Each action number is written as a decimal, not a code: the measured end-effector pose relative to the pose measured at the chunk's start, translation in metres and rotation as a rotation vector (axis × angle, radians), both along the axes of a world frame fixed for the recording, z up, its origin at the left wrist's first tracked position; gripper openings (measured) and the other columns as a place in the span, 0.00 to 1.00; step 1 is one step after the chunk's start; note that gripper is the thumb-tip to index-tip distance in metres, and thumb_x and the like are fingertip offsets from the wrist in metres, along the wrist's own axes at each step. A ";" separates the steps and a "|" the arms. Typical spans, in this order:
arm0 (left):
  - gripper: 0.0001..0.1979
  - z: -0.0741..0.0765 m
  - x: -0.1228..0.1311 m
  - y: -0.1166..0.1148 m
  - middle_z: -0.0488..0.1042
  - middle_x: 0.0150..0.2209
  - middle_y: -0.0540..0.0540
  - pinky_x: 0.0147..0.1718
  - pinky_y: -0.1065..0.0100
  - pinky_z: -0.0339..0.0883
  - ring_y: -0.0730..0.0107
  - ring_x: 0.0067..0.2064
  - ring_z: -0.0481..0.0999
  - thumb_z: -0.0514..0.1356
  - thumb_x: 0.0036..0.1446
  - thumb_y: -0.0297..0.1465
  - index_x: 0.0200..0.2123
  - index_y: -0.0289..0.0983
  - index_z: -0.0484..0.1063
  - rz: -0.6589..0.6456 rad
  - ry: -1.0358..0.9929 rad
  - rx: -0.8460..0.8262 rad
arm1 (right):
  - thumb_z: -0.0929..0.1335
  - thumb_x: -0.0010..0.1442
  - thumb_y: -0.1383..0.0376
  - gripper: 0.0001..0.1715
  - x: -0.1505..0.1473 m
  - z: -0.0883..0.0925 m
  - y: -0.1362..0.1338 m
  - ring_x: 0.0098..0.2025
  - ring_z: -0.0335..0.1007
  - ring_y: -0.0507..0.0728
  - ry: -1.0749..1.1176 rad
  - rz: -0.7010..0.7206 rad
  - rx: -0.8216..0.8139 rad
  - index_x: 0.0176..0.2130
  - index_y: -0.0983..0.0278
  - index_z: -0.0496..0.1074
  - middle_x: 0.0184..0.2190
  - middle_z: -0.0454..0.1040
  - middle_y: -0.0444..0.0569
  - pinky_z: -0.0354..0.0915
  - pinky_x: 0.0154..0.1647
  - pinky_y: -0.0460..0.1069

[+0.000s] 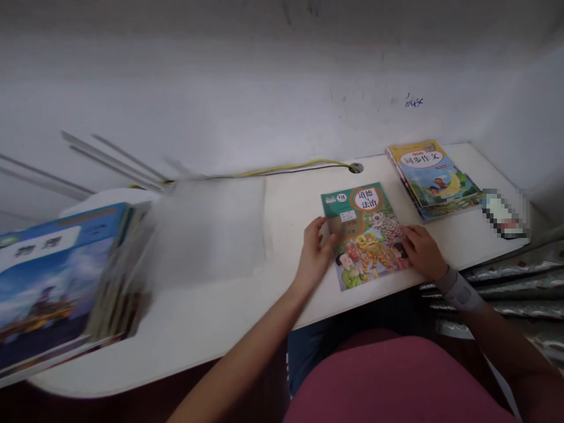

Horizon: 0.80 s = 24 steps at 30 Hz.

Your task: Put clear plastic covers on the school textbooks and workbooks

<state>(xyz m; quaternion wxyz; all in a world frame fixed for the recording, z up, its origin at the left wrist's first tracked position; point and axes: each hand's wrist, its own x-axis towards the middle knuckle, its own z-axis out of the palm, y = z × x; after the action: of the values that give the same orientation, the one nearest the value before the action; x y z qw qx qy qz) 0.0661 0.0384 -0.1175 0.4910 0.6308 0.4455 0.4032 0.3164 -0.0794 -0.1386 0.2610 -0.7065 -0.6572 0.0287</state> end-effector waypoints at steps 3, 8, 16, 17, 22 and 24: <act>0.19 -0.004 -0.017 -0.003 0.67 0.55 0.41 0.55 0.57 0.62 0.60 0.56 0.68 0.62 0.51 0.32 0.48 0.40 0.67 0.035 -0.219 -0.388 | 0.61 0.60 0.65 0.20 -0.001 0.000 0.014 0.44 0.69 0.62 0.149 -0.046 0.044 0.49 0.65 0.72 0.41 0.73 0.57 0.67 0.49 0.59; 0.16 0.000 -0.019 -0.010 0.72 0.50 0.42 0.50 0.67 0.66 0.68 0.50 0.74 0.65 0.47 0.27 0.41 0.37 0.69 0.051 -0.434 -0.570 | 0.63 0.56 0.64 0.21 0.009 -0.009 0.026 0.36 0.73 0.59 0.439 -0.108 0.003 0.47 0.64 0.74 0.36 0.78 0.51 0.69 0.40 0.55; 0.24 0.009 0.010 -0.030 0.77 0.43 0.43 0.39 0.60 0.74 0.62 0.39 0.79 0.68 0.42 0.28 0.44 0.37 0.66 -0.166 -0.433 -0.753 | 0.62 0.55 0.64 0.19 0.012 -0.008 0.030 0.39 0.75 0.61 0.470 -0.095 -0.014 0.43 0.64 0.76 0.39 0.79 0.53 0.68 0.44 0.58; 0.25 0.009 0.013 -0.034 0.77 0.43 0.44 0.40 0.59 0.74 0.61 0.40 0.79 0.68 0.42 0.28 0.45 0.38 0.65 -0.138 -0.447 -0.723 | 0.62 0.56 0.65 0.18 0.011 -0.008 0.029 0.40 0.75 0.61 0.476 -0.094 -0.002 0.43 0.64 0.76 0.39 0.79 0.53 0.68 0.45 0.58; 0.28 0.011 0.008 -0.037 0.77 0.43 0.48 0.43 0.57 0.74 0.61 0.42 0.79 0.68 0.42 0.30 0.48 0.42 0.65 -0.103 -0.472 -0.600 | 0.65 0.57 0.59 0.21 0.003 -0.007 0.022 0.42 0.74 0.60 0.627 -0.085 0.061 0.49 0.64 0.72 0.43 0.76 0.54 0.70 0.45 0.57; 0.27 0.018 0.006 -0.030 0.77 0.43 0.49 0.42 0.58 0.74 0.61 0.40 0.79 0.68 0.42 0.31 0.48 0.44 0.66 -0.106 -0.460 -0.574 | 0.64 0.60 0.54 0.25 0.003 -0.007 0.019 0.40 0.75 0.59 0.763 -0.085 0.075 0.53 0.62 0.68 0.43 0.76 0.53 0.71 0.42 0.56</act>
<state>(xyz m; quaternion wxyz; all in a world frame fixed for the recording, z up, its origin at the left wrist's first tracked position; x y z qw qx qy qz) 0.0726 0.0084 -0.0992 0.7554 0.3826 0.3850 0.3671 0.3196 -0.0605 -0.1452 0.5135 -0.6616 -0.4836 0.2546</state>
